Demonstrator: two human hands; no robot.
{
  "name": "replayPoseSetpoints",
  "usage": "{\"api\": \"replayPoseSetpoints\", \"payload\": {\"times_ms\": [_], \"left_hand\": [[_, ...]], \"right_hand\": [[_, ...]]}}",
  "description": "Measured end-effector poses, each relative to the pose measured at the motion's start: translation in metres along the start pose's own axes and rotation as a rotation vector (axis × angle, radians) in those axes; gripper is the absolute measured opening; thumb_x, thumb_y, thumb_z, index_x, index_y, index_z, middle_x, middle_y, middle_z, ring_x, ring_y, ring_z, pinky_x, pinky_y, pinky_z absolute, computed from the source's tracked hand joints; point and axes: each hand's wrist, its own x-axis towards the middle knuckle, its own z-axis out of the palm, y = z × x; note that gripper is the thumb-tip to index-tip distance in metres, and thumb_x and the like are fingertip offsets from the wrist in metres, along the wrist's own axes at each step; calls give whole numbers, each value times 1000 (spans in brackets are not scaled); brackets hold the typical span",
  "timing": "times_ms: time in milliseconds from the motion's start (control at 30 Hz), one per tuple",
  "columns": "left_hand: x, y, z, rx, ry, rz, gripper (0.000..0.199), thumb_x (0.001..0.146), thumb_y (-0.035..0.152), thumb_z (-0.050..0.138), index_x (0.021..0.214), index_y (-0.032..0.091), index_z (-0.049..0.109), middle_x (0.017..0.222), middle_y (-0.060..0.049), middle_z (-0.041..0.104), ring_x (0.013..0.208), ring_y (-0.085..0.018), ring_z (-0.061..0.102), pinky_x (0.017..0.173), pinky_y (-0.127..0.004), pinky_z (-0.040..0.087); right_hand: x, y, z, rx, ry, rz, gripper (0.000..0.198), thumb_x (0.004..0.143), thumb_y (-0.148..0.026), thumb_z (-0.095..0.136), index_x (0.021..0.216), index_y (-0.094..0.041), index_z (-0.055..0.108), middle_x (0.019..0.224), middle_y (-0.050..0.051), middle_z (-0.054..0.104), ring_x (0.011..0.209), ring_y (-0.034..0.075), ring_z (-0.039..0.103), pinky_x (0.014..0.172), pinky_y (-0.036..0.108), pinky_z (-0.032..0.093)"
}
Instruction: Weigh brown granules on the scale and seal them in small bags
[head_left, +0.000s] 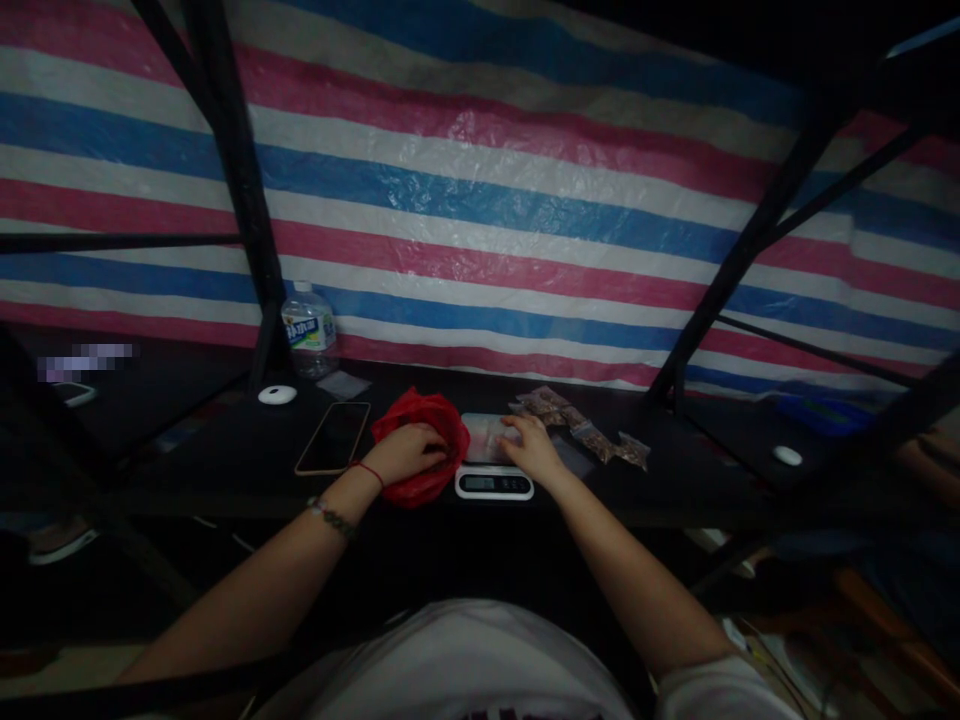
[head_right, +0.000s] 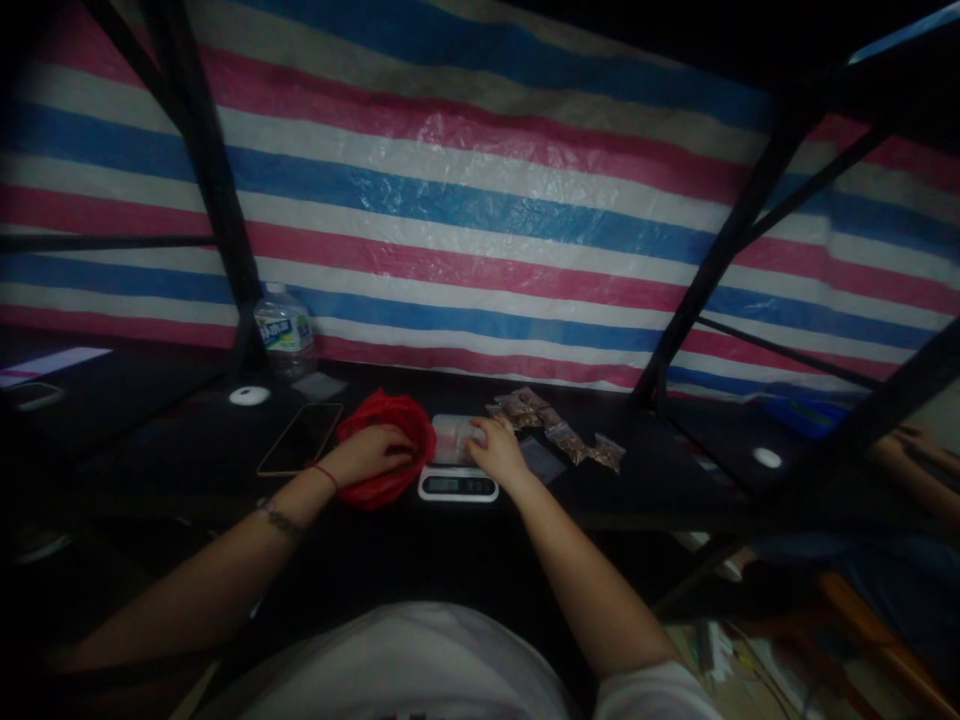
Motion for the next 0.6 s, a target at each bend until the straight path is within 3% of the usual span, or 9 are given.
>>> {"api": "replayPoseSetpoints", "payload": {"times_ms": [100, 333, 467, 600], "left_hand": [[-4, 0, -9, 17, -6, -64, 30, 84, 29, 49, 102, 20, 71, 106, -8, 69, 101, -22, 60, 92, -31, 42], [-12, 2, -23, 71, -200, -213, 33, 76, 40, 59, 102, 21, 70, 102, -8, 70, 90, -22, 63, 80, -28, 45], [-10, 1, -17, 93, -192, -249, 33, 75, 42, 61, 99, 20, 71, 98, -9, 70, 88, -23, 63, 80, -30, 45], [-5, -2, -8, 87, -141, -216, 27, 74, 33, 62, 95, 20, 72, 96, -9, 70, 87, -22, 63, 80, -29, 45]], "right_hand": [[-2, -1, -2, 12, 22, 1, 34, 77, -32, 63, 108, -18, 65, 111, 10, 65, 113, 26, 51, 102, 42, 35], [-2, -10, -2, 123, 103, 22, 29, 71, -25, 66, 99, -16, 63, 101, 8, 66, 99, 21, 59, 92, 37, 45], [-1, -29, -5, 197, 135, -27, 29, 70, -26, 67, 97, -18, 61, 96, 6, 67, 93, 20, 62, 89, 37, 47], [-7, -57, -4, 301, 44, -122, 36, 70, -23, 66, 105, -17, 60, 101, 7, 66, 93, 19, 62, 83, 33, 51]]}}
